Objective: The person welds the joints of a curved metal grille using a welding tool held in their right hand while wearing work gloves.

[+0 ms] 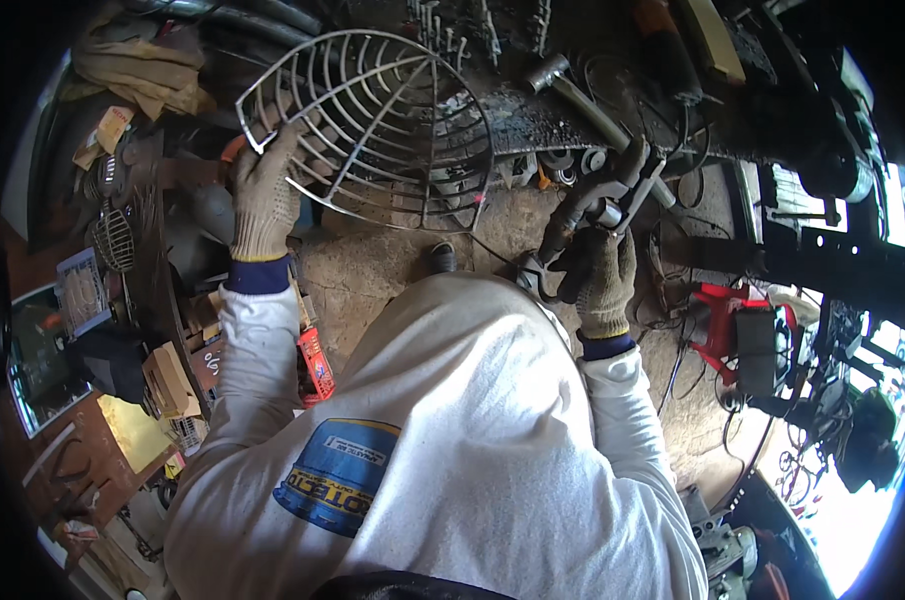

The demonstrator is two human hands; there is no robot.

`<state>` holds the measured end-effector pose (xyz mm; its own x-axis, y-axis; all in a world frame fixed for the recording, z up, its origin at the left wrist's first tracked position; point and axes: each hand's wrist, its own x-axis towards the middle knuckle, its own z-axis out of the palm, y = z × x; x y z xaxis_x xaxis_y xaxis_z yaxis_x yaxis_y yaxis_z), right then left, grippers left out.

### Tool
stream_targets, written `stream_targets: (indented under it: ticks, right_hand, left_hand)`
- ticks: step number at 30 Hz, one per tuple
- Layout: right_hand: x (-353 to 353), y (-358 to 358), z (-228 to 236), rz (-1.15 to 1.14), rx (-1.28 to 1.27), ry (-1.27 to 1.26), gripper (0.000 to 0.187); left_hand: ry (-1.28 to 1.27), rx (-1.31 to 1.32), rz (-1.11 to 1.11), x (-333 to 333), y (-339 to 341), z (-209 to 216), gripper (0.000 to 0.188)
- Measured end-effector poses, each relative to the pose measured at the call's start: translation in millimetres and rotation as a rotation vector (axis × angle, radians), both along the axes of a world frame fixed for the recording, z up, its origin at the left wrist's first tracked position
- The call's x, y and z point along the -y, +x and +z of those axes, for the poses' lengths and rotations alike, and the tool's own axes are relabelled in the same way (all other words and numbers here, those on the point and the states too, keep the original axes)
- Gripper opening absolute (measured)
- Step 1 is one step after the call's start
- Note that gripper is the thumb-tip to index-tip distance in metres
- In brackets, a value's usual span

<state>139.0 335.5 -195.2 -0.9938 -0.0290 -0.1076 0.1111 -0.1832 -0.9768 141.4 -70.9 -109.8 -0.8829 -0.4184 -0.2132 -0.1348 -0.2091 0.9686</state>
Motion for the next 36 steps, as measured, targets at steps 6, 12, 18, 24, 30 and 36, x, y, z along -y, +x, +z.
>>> stream_targets:
  ticks: [6,12,18,24,30,36]
  right_hand:
    - [-1,15,-3,-0.031,0.055,-0.036,0.044]
    - [7,26,-14,-0.047,0.089,-0.108,0.041]
    - [21,38,-13,-0.034,0.129,-0.15,0.044]
    - [26,46,-14,-0.038,0.143,-0.134,0.044]
    - [30,42,-12,-0.036,0.124,-0.142,0.044]
    - [33,38,-17,-0.061,0.131,-0.193,0.042]
  left_hand:
    - [-0.66,-0.233,0.077,-42,9,65,0.027]
    - [-1.049,-0.146,0.108,-35,12,72,0.037]
    - [-1.467,-0.331,0.139,-32,12,56,0.031]
    - [-1.519,-0.598,0.041,-37,6,63,0.031]
    - [-1.626,-0.462,-0.07,-58,3,87,0.031]
    - [-1.718,-0.554,-0.109,-72,-2,91,0.035]
